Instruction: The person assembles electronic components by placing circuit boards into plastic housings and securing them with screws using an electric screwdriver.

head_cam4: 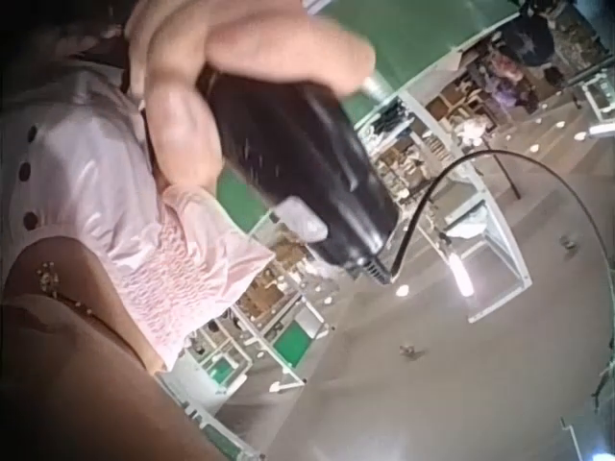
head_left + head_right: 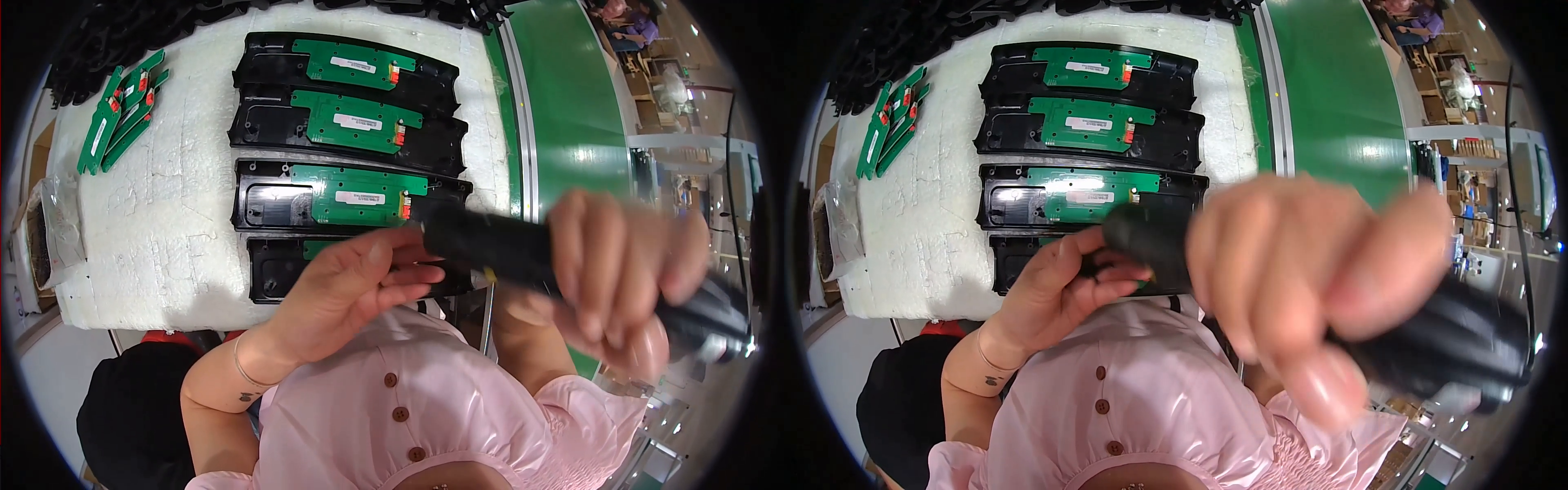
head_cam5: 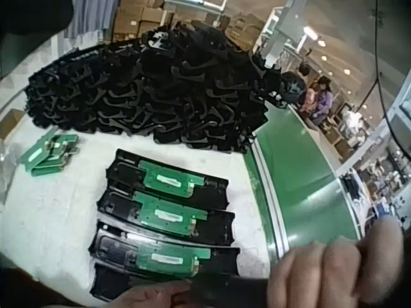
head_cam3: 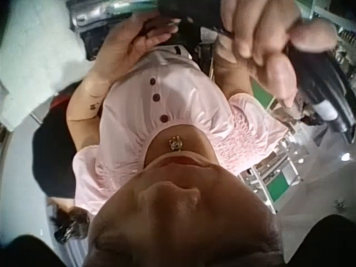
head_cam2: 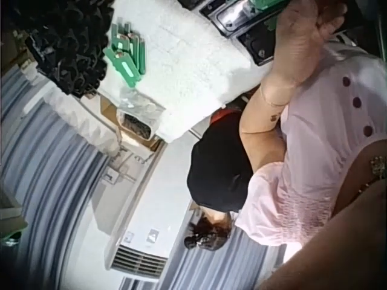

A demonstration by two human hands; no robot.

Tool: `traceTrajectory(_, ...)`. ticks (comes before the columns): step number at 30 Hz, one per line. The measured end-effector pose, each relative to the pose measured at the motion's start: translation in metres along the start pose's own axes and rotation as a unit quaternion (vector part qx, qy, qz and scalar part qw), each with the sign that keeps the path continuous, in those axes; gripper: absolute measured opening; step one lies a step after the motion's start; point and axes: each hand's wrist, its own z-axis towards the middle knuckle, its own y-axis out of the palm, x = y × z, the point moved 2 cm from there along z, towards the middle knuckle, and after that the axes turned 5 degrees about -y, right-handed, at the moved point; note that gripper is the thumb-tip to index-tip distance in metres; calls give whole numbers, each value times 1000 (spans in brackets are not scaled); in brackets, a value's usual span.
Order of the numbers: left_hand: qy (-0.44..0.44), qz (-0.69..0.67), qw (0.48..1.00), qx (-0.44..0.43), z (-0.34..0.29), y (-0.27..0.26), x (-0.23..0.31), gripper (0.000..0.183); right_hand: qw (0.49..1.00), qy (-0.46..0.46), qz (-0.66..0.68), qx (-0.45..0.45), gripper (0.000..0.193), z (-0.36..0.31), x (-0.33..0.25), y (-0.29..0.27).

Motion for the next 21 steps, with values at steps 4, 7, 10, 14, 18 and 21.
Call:
traceTrajectory(4,-75,52,995,31,-1,0,-1,41,982,55,-127,125,27,0,45,-3)
traceTrajectory(7,-78,80,993,32,-5,-3,-1,36,977,82,-155,120,25,-1,59,-14)
traceTrajectory(10,-69,108,991,24,-8,-3,0,29,978,96,-151,112,24,0,60,-15)
traceTrajectory(14,-69,122,990,7,-11,-2,4,18,974,121,-155,115,22,2,58,-6)
traceTrajectory(18,-3,131,991,21,-9,-8,3,13,967,157,-187,69,23,4,60,-2)
traceTrajectory(21,42,84,992,88,-9,-9,4,12,960,139,-242,7,22,3,62,-2)
